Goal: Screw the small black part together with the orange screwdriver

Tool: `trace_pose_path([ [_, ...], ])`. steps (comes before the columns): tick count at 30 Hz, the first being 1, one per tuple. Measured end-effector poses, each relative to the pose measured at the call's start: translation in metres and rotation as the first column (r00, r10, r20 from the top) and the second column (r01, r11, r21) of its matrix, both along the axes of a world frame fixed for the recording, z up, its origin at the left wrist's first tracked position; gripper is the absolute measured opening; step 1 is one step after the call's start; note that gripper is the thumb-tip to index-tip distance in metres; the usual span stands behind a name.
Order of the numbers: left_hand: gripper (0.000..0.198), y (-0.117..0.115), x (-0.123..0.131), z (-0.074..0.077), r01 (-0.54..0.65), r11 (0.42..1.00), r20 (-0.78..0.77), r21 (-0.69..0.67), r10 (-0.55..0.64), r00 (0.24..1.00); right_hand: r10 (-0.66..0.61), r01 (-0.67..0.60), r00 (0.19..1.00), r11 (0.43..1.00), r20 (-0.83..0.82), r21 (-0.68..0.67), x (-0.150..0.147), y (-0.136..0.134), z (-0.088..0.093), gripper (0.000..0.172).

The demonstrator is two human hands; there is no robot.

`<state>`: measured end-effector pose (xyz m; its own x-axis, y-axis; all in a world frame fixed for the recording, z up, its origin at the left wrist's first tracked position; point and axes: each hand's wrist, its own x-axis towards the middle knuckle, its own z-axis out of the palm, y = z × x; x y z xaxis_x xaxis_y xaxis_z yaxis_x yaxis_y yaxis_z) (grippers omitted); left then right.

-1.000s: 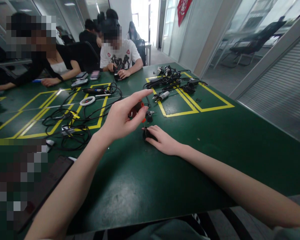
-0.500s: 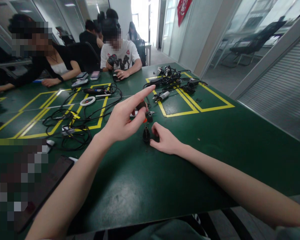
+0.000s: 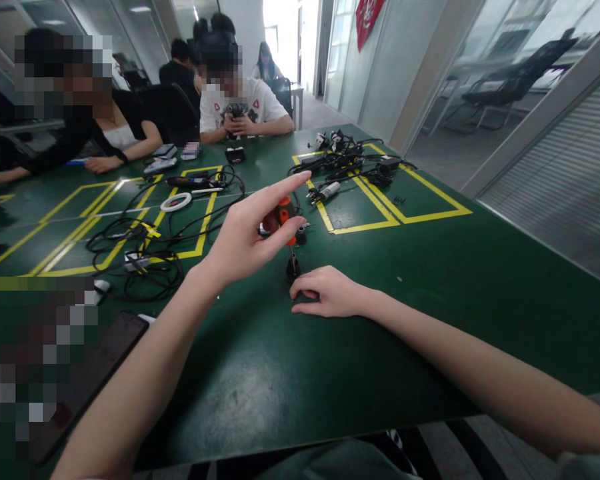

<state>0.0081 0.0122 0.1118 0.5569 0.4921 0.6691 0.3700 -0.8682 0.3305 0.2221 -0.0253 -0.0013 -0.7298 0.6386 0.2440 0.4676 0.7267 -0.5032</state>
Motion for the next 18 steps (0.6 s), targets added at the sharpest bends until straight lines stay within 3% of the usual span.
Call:
trace_pose_path([
  [11,0.049,0.001,-0.001,0.0,-0.002,1.0,-0.001,0.004,0.002,1.0,0.015,-0.015,1.0,0.999,-0.004,-0.035,0.0,-0.002,0.002,0.008],
  [18,0.051,0.002,0.0,-0.004,0.031,0.998,0.023,-0.05,-0.03,0.999,-0.21,0.199,0.972,0.974,-0.102,-0.109,0.019,0.016,0.006,0.014],
])
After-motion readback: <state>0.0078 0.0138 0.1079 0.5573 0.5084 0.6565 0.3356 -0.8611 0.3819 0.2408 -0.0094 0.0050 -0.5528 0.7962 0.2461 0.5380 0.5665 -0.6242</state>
